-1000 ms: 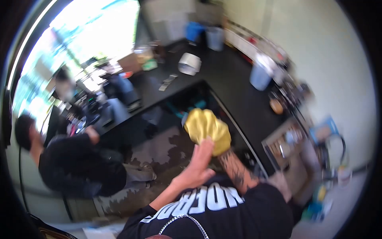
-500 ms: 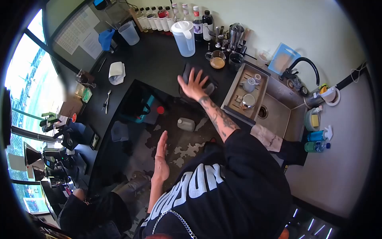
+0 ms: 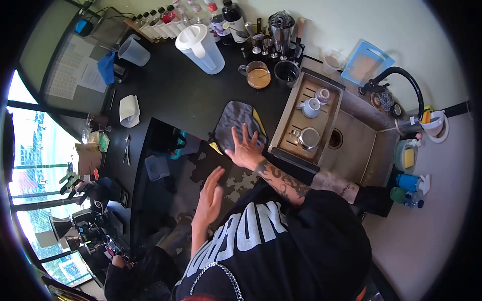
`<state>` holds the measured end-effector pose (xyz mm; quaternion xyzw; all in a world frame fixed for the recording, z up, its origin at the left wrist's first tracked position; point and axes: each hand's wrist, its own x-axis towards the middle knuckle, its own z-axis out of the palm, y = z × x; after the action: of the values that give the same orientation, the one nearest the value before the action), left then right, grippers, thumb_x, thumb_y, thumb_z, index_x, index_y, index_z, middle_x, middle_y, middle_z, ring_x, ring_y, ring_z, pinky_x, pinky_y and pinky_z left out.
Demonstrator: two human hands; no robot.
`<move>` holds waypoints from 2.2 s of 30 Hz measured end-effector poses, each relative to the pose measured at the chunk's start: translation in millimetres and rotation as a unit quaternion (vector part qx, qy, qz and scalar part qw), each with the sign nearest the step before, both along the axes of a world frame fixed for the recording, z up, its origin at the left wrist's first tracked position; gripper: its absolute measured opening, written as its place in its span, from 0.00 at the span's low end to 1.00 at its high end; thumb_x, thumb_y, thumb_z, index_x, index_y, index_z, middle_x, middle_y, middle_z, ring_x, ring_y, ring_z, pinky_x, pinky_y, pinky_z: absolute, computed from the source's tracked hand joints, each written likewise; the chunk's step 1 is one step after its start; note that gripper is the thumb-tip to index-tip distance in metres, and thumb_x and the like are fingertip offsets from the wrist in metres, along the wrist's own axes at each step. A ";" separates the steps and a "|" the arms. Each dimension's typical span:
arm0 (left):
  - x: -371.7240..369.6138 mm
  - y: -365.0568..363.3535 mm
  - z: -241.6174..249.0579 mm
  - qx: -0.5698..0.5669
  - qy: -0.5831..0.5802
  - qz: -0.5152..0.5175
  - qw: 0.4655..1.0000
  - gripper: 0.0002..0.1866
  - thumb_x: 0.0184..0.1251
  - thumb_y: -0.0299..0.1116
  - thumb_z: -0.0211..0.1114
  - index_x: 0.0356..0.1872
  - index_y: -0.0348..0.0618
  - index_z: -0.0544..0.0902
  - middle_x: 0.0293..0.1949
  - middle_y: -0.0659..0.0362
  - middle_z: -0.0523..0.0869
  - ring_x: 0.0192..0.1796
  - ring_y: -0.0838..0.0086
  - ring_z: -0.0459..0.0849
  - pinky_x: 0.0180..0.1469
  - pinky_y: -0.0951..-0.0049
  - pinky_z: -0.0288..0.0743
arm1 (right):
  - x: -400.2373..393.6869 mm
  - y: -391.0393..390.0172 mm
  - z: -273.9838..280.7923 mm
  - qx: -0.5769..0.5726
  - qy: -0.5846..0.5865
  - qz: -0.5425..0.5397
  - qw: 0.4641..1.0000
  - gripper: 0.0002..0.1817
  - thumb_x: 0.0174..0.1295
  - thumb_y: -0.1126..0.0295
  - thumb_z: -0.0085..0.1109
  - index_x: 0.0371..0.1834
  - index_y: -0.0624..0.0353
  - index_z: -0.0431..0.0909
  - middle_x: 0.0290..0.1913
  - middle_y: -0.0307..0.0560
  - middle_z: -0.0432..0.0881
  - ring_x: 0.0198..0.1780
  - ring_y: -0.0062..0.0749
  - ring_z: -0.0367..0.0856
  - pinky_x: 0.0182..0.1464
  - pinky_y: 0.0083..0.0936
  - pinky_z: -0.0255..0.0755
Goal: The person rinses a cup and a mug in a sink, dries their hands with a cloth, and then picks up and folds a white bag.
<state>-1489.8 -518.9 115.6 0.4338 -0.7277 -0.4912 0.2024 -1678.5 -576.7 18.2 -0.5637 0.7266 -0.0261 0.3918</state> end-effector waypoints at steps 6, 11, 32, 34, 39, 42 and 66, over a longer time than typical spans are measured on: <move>-41.0 -66.1 -80.8 -0.323 -0.317 -0.122 0.883 0.36 0.74 0.57 0.53 0.69 0.36 0.69 0.68 0.43 0.72 0.71 0.51 0.70 0.69 0.52 0.66 | -57.9 -22.7 -31.0 -0.236 0.081 -0.058 0.967 0.28 0.68 0.58 0.56 0.65 0.65 0.70 0.67 0.60 0.70 0.59 0.52 0.73 0.52 0.48 0.72; -55.4 -73.7 -54.7 -0.011 -0.519 -0.220 0.826 0.39 0.73 0.61 0.53 0.72 0.40 0.66 0.53 0.40 0.84 0.59 0.46 0.82 0.60 0.48 0.74 | -85.1 -11.5 -21.0 -0.405 0.077 -0.111 0.904 0.27 0.65 0.66 0.60 0.65 0.67 0.69 0.65 0.59 0.71 0.61 0.53 0.72 0.59 0.47 0.70; -30.4 -194.4 -152.5 -0.417 -0.224 -0.378 0.796 0.40 0.77 0.53 0.52 0.76 0.32 0.56 0.78 0.39 0.53 0.79 0.44 0.52 0.78 0.47 0.49 | 19.9 13.4 -81.4 -0.303 0.248 -0.174 0.904 0.40 0.66 0.48 0.59 0.75 0.59 0.61 0.80 0.57 0.53 0.81 0.52 0.46 0.78 0.55 0.43; -30.0 -194.8 -141.4 -0.369 -0.258 -0.375 0.810 0.39 0.77 0.53 0.52 0.76 0.32 0.56 0.79 0.41 0.53 0.80 0.44 0.50 0.78 0.46 0.46 | 27.1 19.5 -70.9 -0.349 0.222 -0.230 0.881 0.38 0.68 0.49 0.57 0.75 0.59 0.60 0.80 0.58 0.53 0.82 0.52 0.46 0.78 0.54 0.44; -8.0 -182.9 -120.6 -0.329 -0.154 -0.369 0.855 0.38 0.77 0.49 0.54 0.78 0.39 0.54 0.80 0.43 0.48 0.81 0.41 0.42 0.78 0.39 0.39 | 27.3 97.0 -48.7 -0.426 0.142 -0.285 0.847 0.26 0.68 0.59 0.60 0.66 0.59 0.72 0.72 0.57 0.66 0.74 0.52 0.62 0.73 0.48 0.58; -1.8 -162.4 -128.2 -0.318 -0.107 -0.402 0.852 0.39 0.75 0.48 0.56 0.78 0.37 0.53 0.80 0.43 0.46 0.81 0.40 0.42 0.78 0.39 0.38 | 26.1 165.0 -33.6 -0.395 0.189 -0.365 0.822 0.16 0.66 0.65 0.62 0.56 0.55 0.78 0.63 0.53 0.75 0.65 0.50 0.73 0.66 0.43 0.67; -271.0 158.7 -142.8 -0.417 -0.220 -0.516 0.715 0.48 0.68 0.60 0.59 0.79 0.39 0.53 0.80 0.43 0.49 0.80 0.41 0.48 0.75 0.36 0.47 | -179.5 473.3 -75.1 -0.054 0.273 -0.564 0.778 0.39 0.72 0.39 0.44 0.82 0.38 0.47 0.84 0.49 0.37 0.82 0.63 0.38 0.65 0.87 0.37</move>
<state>-1760.7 -360.2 -27.2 -0.0415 -0.9937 -0.0565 -0.0879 -1858.1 -103.4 -57.0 -0.0569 0.9885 -0.1260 0.0611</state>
